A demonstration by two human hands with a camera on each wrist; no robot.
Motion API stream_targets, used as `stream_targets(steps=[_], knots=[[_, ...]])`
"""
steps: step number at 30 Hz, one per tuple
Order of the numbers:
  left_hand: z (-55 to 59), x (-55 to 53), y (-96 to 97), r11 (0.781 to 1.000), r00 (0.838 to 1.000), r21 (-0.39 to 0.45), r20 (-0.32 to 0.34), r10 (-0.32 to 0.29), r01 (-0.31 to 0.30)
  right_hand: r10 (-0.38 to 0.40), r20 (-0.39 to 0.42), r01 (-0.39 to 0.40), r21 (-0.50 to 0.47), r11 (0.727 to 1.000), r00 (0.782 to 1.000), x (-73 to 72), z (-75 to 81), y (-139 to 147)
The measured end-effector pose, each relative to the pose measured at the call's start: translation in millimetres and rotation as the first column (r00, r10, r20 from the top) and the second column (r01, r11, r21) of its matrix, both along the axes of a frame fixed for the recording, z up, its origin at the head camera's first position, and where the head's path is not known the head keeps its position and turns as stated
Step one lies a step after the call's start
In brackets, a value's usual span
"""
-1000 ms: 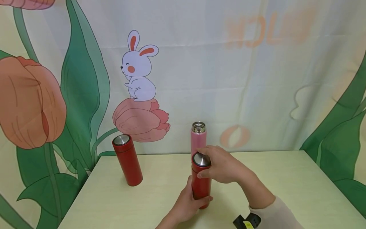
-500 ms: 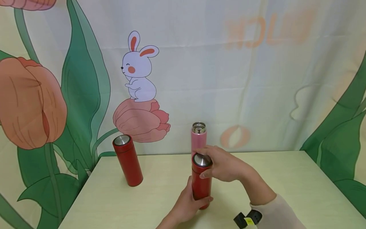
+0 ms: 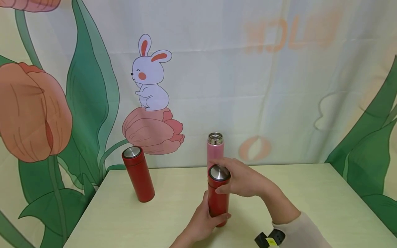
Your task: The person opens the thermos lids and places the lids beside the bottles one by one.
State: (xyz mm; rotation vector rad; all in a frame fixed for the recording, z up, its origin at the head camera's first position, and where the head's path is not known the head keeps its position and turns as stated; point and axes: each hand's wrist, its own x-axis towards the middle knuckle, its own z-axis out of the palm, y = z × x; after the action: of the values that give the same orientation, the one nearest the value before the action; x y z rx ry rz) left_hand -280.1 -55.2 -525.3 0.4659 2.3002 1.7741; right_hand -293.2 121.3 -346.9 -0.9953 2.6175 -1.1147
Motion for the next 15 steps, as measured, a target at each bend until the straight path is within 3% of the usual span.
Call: stream_targets(steps=[5,9,15], knots=[[0.8,1.9,-1.0,1.0,1.0,-0.003,-0.003,0.0,0.0,-0.153,-0.067,0.157,0.063,0.986,0.986,6.7,0.5,-3.7],[1.6,1.9,-0.6,1.0,1.0,0.001,0.003,0.001,-0.001,-0.272,-0.144,0.291,0.135,0.947,0.952,12.6,2.9,-8.2],[1.2,1.1,-0.2,1.0,1.0,0.006,-0.009,-0.004,0.005,-0.386,-0.224,0.428,0.184,0.885,0.895,22.3,7.7,-19.0]])
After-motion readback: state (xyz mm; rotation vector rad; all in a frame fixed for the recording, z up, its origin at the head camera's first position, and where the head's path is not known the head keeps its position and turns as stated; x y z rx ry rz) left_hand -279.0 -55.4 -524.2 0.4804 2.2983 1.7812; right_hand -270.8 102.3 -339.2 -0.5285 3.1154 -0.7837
